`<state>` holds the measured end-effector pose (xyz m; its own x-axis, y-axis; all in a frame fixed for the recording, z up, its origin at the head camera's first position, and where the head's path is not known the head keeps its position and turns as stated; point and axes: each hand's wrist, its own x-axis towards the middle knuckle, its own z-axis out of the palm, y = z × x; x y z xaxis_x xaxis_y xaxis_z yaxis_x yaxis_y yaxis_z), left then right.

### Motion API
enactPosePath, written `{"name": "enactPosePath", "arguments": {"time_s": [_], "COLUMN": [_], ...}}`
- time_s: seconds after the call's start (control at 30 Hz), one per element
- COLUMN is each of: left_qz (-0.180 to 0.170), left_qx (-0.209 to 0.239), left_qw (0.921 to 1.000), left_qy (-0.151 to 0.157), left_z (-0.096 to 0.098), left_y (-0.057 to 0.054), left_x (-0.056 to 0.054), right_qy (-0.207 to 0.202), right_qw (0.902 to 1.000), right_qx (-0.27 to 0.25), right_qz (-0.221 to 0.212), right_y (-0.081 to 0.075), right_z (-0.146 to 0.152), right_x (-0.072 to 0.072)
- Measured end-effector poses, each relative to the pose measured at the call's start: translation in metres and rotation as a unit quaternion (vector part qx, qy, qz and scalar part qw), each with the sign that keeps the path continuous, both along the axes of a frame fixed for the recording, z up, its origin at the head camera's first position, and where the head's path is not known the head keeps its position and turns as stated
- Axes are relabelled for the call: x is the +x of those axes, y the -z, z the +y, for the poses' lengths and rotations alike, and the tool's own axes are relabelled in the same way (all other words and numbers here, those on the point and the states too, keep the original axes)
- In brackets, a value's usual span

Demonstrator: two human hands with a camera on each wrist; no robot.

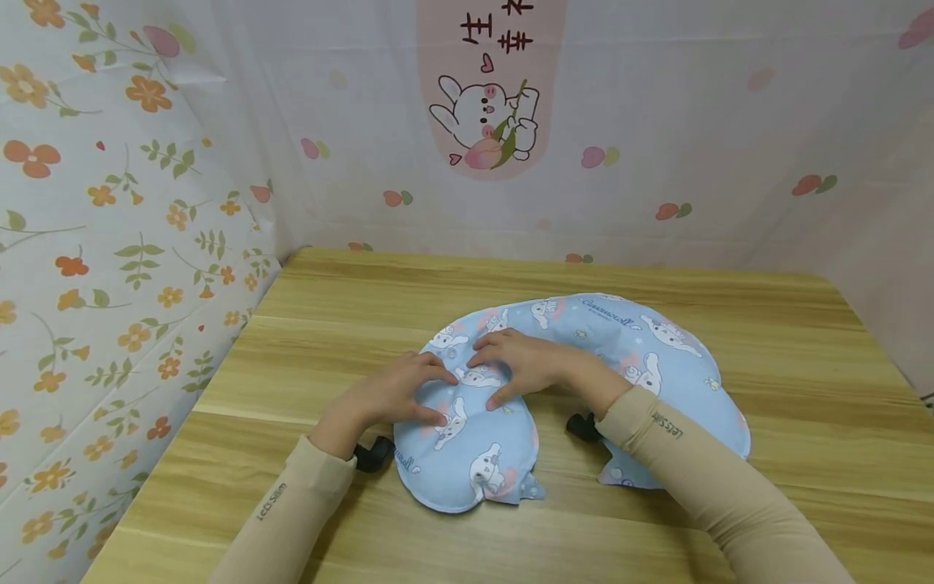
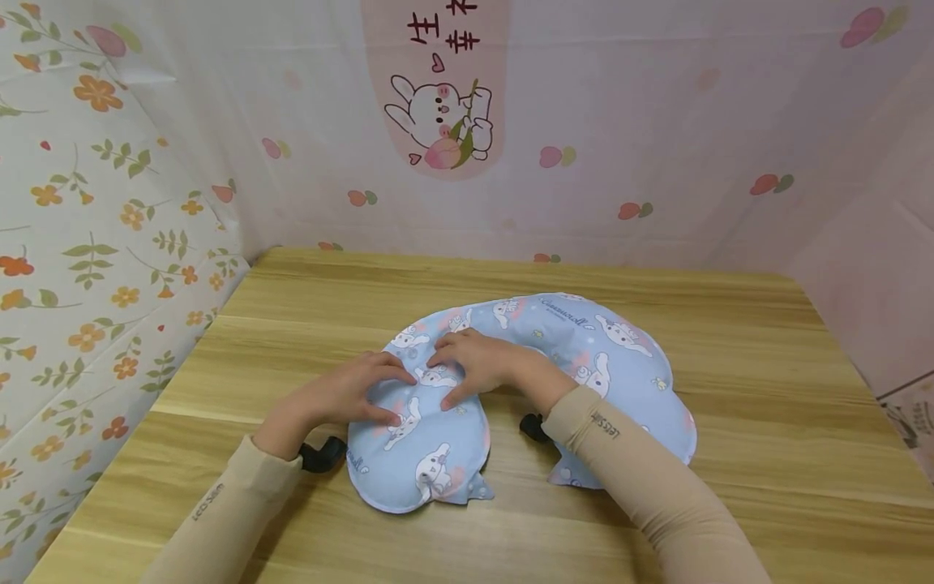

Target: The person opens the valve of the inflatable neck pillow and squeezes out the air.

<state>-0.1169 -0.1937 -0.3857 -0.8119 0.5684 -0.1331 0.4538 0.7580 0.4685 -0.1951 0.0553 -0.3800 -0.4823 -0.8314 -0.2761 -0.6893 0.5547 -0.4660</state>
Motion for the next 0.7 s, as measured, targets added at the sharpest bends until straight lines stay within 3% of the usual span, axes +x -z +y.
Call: {"name": "enactPosePath", "arguments": {"time_s": [0.7], "left_qz": [-0.002], "left_qx": [-0.014], "left_qw": [0.9997], "left_qy": [-0.018], "left_z": [0.0], "left_y": [0.005], "left_x": [0.0], "right_qy": [0.0], "right_qw": [0.9996], "right_qx": [0.012], "right_qz": [0.025], "right_y": [0.011], "right_z": [-0.001], "right_x": [0.0]}}
